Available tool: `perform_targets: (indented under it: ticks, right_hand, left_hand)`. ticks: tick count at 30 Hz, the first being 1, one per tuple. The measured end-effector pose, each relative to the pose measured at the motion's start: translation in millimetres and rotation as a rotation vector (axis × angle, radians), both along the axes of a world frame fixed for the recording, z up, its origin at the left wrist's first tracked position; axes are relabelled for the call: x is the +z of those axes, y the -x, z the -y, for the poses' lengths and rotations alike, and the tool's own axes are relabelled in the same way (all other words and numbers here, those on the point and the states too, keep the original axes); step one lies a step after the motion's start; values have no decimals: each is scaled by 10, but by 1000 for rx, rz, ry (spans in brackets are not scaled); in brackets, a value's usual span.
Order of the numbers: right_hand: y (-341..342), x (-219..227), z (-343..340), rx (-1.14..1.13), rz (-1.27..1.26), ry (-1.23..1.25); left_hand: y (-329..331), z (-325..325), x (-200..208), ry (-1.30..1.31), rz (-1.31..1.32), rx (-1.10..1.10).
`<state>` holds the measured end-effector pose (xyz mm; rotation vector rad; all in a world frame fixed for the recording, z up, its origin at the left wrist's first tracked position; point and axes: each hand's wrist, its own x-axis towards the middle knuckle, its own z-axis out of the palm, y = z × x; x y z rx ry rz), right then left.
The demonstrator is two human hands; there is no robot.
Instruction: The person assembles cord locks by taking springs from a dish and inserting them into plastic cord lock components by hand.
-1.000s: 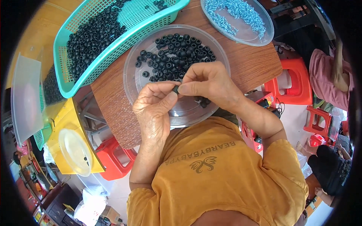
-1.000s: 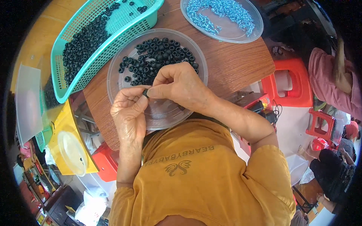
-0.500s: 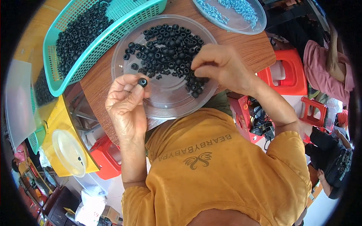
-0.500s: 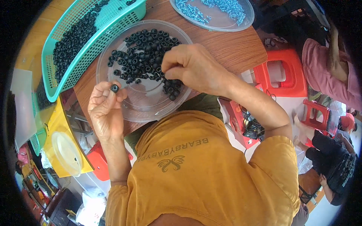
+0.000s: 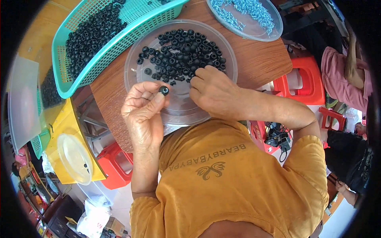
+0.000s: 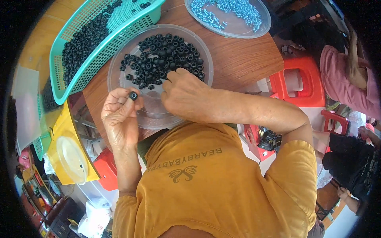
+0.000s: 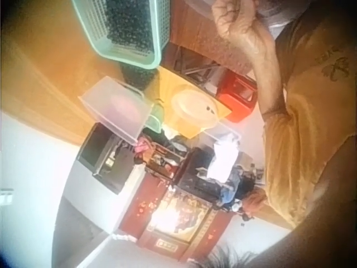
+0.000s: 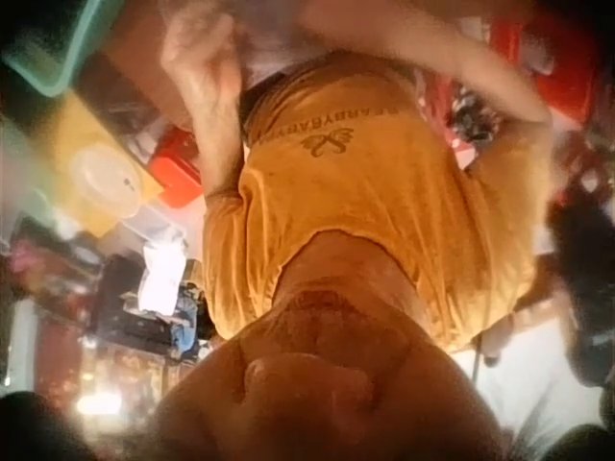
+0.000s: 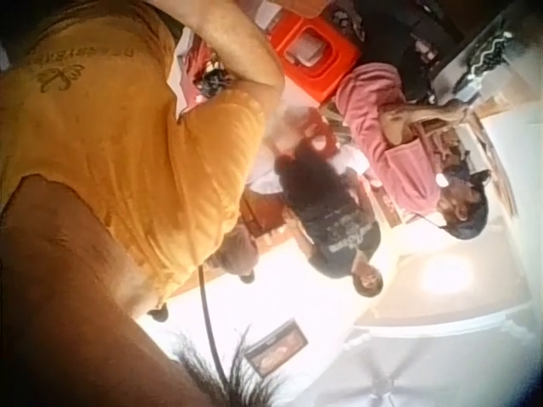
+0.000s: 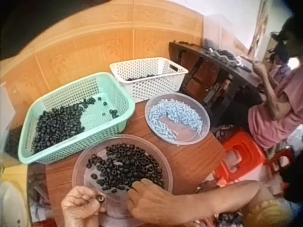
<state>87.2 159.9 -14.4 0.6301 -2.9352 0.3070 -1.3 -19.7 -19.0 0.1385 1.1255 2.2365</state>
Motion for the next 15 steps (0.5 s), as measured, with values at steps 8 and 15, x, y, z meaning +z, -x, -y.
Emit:
perform_targets:
  ticks: [8,15]
  right_hand:
    - [52,231,-91,-315,51,735]
    - [109,215,-52,-330,-37,1129]
  left_hand:
    - [-40,-101,4,-39,129,-21]
    - [-69,-228,58,-26,178,-45]
